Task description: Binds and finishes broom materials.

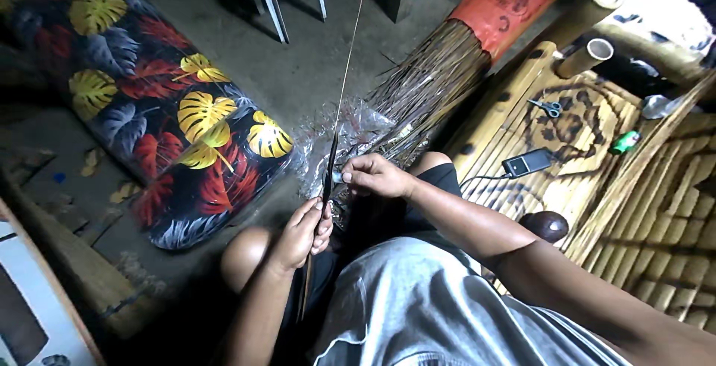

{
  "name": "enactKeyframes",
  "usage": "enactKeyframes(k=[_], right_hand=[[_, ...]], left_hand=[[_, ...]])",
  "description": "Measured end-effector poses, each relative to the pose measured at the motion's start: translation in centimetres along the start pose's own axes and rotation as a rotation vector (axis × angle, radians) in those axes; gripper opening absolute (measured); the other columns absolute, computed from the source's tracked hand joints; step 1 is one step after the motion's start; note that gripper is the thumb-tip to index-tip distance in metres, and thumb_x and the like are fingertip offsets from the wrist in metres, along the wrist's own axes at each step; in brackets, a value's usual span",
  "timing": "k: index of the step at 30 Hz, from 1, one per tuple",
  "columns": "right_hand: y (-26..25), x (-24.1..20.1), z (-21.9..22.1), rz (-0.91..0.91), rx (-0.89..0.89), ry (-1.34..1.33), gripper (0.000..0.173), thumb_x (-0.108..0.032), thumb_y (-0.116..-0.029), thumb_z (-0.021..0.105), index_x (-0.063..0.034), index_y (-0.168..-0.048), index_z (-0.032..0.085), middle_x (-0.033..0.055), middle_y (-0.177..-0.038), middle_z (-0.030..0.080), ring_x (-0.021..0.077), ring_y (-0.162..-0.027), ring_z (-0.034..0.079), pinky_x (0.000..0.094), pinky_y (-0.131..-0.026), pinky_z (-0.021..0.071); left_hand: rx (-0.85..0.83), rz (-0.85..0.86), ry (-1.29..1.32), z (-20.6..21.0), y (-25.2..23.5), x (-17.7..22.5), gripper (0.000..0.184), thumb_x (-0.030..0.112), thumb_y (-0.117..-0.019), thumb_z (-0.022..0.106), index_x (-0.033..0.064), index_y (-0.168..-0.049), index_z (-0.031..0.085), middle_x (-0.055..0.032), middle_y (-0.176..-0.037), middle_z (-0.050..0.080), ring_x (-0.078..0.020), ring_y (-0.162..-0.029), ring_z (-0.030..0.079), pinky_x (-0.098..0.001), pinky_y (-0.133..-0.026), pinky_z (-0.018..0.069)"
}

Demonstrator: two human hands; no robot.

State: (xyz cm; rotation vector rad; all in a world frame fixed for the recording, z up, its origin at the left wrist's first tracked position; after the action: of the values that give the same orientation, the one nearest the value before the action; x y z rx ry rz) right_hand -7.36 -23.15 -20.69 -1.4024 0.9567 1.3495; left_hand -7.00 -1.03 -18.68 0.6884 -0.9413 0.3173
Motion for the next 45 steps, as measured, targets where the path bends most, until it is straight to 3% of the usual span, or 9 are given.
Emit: enactKeyframes(k=[4,12,19,22,26,30,34,45], right_hand=[[-0.5,-0.1,-1.7,-0.03,0.057,0.027,0.024,-0.018,-0.1038,0.054,-0.0001,-0.095,0.068,0.0006,-0.07,0.064,0.0066,-0.057,0.058,0.0245,-0.051,0.0498],[-1.1,-0.6,-3.3,-0.026,0.123,0.051,0.024,-0.016,-0.1049,0.053,0.0006,-0.095,0.067,0.0032,-0.07,0.064,0.0099,-0.056,0.059,0.0269,-0.051,0.051],[-1.3,-0.6,-5.6,0.06,0.365,-0.076,0.024,-0.018,-0.1072,0.048,-0.0022,-0.099,0.063,0.0032,-0.073,0.064,0.0101,-0.056,0.058,0.026,-0.05,0.0496],[-0.8,-1.3,-5.4,0.044,0.305,-0.062,0.023,-0.017,-0.1068,0.049,-0.0021,-0.098,0.063,0.0035,-0.074,0.065,0.0102,-0.057,0.06,0.0259,-0.051,0.0508],[0.5,-1.3,-1.7,0.095,0.032,-0.065,0.026,-0.021,-0.1054,0.052,0.0001,-0.098,0.067,0.0061,-0.071,0.066,0.012,-0.054,0.059,0.0278,-0.048,0.0508],[1.0,-0.4,1.4,0.185,-0.196,-0.231,0.028,-0.019,-0.1078,0.046,0.0003,-0.096,0.063,0.004,-0.066,0.064,0.0073,-0.05,0.057,0.0216,-0.046,0.0475],[0.4,-0.2,0.7,0.106,-0.133,-0.231,0.027,-0.017,-0.1052,0.05,0.0006,-0.092,0.065,0.0041,-0.065,0.063,0.0083,-0.05,0.057,0.023,-0.047,0.048],[-0.8,-0.7,-2.0,-0.088,0.058,0.086,0.021,-0.015,-0.1041,0.055,0.0008,-0.098,0.067,0.0005,-0.074,0.065,0.0055,-0.062,0.061,0.0238,-0.057,0.0534]], left_hand=[[-0.004,-0.017,0.0,0.0,0.1,-0.1,0.035,0.023,-0.1099,0.022,0.0129,-0.097,0.053,0.0068,-0.064,0.043,-0.0015,-0.044,0.039,-0.0149,-0.039,0.0359],[-0.018,-0.009,-0.001,0.0,-0.1,-0.1,0.034,0.023,-0.1102,0.023,0.0129,-0.097,0.053,0.007,-0.064,0.042,-0.0017,-0.044,0.039,-0.0149,-0.039,0.0356],[-0.027,-0.028,-0.018,0.1,-0.1,-0.2,0.033,0.024,-0.1105,0.025,0.0127,-0.097,0.053,0.0065,-0.065,0.043,-0.002,-0.044,0.04,-0.0153,-0.04,0.0372],[-0.006,-0.022,-0.029,0.0,-0.1,-0.2,0.033,0.025,-0.1104,0.025,0.0122,-0.097,0.053,0.006,-0.065,0.044,-0.0025,-0.045,0.041,-0.0158,-0.04,0.0384],[0.001,-0.017,-0.028,0.0,-0.4,-0.3,0.032,0.025,-0.1103,0.027,0.0116,-0.098,0.054,0.0053,-0.065,0.046,-0.0031,-0.045,0.043,-0.016,-0.041,0.04],[-0.029,-0.017,-0.042,0.1,-0.4,-0.3,0.032,0.024,-0.1099,0.027,0.0122,-0.098,0.054,0.0063,-0.065,0.046,-0.0026,-0.046,0.043,-0.016,-0.041,0.0396],[-0.055,-0.019,-0.025,0.0,-0.2,-0.2,0.035,0.024,-0.1095,0.023,0.0131,-0.098,0.054,0.0072,-0.063,0.043,-0.0019,-0.043,0.04,-0.0153,-0.039,0.0366],[-0.153,-0.045,0.135,0.0,-0.1,-0.1,0.034,0.021,-0.1048,0.024,0.014,-0.097,0.056,0.0076,-0.061,0.042,-0.0017,-0.041,0.04,-0.015,-0.037,0.0342]])
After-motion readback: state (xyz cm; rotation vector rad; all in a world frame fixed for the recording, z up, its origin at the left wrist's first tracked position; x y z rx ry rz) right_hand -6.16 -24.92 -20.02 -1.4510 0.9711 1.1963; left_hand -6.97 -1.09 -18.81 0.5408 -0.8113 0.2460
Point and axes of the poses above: each hand's wrist, its own y-axis away from the middle knuckle, its own z-axis out of the palm, x = y × z, the point moved 3 cm from there along -y, towards the middle knuckle
